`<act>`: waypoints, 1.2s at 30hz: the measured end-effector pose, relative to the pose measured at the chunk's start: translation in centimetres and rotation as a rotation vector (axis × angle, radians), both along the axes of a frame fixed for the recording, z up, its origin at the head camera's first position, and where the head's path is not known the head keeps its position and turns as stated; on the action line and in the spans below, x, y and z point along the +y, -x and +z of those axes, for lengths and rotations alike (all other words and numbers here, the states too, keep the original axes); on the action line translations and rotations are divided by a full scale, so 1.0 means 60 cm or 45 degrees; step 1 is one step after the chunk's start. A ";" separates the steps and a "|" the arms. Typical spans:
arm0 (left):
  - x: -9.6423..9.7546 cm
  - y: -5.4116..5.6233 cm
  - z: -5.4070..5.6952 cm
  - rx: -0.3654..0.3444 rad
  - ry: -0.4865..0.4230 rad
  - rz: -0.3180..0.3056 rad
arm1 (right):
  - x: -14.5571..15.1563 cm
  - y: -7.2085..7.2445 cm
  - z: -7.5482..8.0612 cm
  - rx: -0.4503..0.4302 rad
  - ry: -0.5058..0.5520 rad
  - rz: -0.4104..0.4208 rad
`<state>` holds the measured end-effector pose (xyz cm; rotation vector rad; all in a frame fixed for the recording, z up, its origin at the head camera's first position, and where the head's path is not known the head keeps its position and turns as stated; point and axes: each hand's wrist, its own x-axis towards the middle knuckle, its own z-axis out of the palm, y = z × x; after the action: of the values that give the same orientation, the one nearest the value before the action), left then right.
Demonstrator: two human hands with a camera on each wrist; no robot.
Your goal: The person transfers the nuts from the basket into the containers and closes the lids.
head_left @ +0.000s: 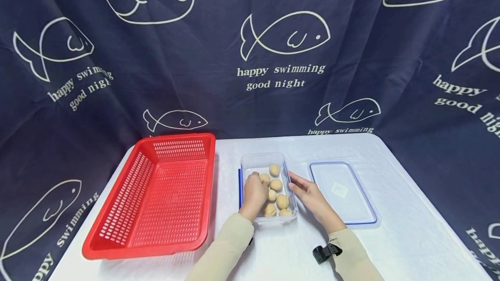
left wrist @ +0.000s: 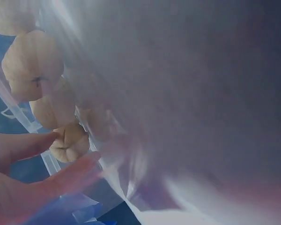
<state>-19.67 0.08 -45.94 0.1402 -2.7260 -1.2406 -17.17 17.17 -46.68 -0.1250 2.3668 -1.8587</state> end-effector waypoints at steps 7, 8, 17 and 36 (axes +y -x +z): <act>0.001 -0.001 0.001 0.045 0.057 0.009 | -0.001 0.000 0.000 0.010 -0.002 -0.006; 0.001 -0.001 0.001 0.049 0.054 0.012 | -0.001 0.000 0.001 0.018 -0.007 -0.008; -0.007 -0.009 0.013 -0.005 -0.054 -0.074 | -0.001 -0.003 0.016 0.127 -0.098 -0.037; 0.070 -0.081 0.103 0.050 -0.321 -0.435 | 0.084 -0.008 0.038 0.295 -0.303 -0.242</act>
<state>-14.80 4.29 -39.79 -0.3349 -2.6231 -1.6519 -16.72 22.20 -44.37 -0.0988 2.8291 -1.6996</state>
